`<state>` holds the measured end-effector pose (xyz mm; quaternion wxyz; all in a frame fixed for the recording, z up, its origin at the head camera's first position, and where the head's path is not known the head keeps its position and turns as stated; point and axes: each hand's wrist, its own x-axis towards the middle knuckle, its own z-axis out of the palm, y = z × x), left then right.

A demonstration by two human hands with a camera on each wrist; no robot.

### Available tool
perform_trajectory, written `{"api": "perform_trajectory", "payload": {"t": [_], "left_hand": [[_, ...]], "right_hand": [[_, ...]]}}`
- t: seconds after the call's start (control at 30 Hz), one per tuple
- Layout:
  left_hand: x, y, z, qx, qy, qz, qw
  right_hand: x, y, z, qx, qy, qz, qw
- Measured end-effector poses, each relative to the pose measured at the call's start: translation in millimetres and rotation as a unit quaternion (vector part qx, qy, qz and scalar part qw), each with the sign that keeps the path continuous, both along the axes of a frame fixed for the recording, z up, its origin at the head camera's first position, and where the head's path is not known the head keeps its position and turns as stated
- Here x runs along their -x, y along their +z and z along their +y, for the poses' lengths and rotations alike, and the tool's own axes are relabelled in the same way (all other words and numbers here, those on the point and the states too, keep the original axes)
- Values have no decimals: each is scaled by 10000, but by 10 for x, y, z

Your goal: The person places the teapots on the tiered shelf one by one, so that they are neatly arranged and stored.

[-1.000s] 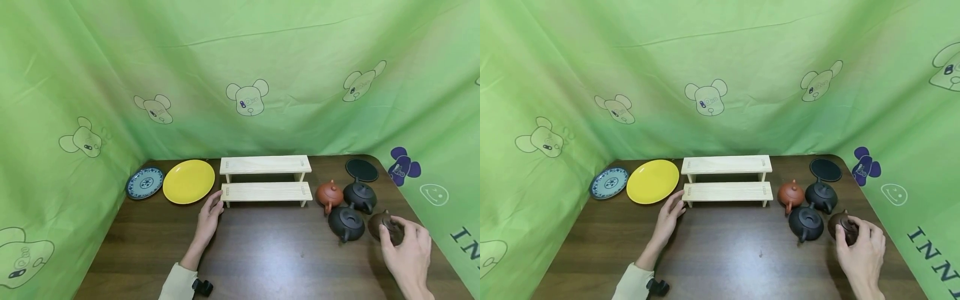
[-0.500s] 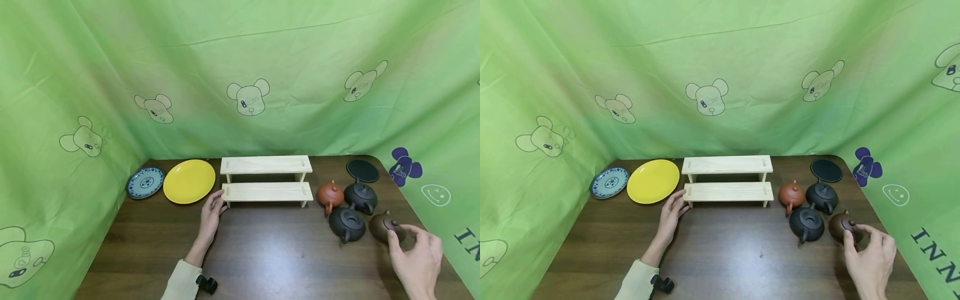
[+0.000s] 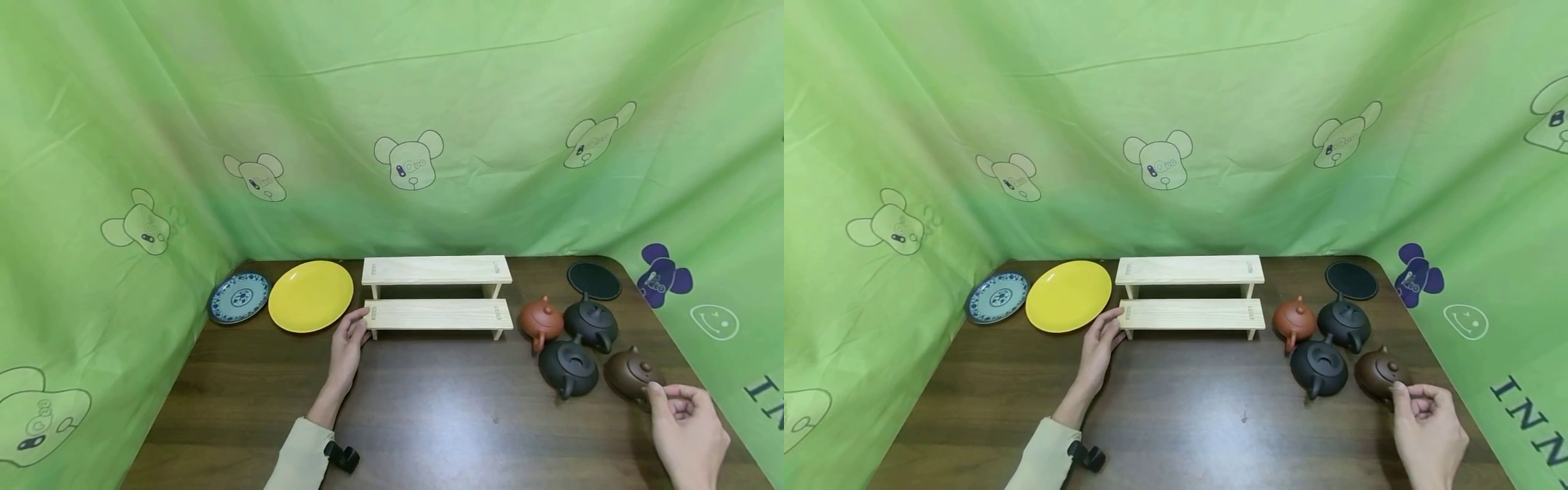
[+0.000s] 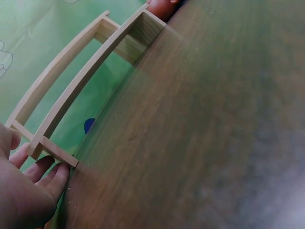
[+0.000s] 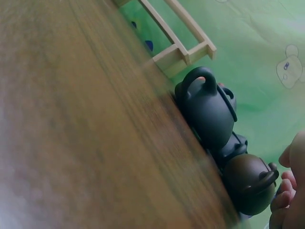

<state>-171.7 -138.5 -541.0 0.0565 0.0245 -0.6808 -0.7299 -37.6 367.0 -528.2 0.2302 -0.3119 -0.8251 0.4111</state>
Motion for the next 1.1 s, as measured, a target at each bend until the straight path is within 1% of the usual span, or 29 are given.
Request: {"api": "perform_trajectory", "payload": {"t": [0.17,0.3,0.4,0.5,0.57,0.6,0.67,0.77,0.83,0.93,1.0,1.1], "left_hand": [[21,3,13,167,10,58,9998],[35,6,24,136,36,78,9999],[44,-15,15,123,25,100,9999],[48,-63,-14,179,-17,267,9995],[63,-121,-43,197,-70,489,9986],[81,-174,-61,209,-80,593,9980],[130,-301,-105,264,-126,721,9970],[217,-496,-170,286,-163,622,9975],[257,-588,-206,367,-180,508,9979],[285,-639,-232,410,-230,498,9977],[290,-646,-236,406,-260,513,9975],[293,-638,-232,348,-270,444,9980]], "right_hand": [[-20,-22,56,398,-133,-330,9986],[-28,-39,87,660,-154,-638,9957],[-27,-54,109,840,-157,-857,9926],[-22,-65,125,1130,-206,-910,9892],[-14,-65,132,1438,-216,-819,9860],[-11,-61,136,1642,-213,-740,9834],[-12,-57,141,2201,-213,-499,9740],[-25,-58,150,2849,-144,-171,9583],[-35,-66,152,3178,-28,77,9481],[-47,-88,153,3364,374,414,9401],[-47,-98,153,3438,603,530,9356],[-53,-105,159,3385,771,446,9367]]}}
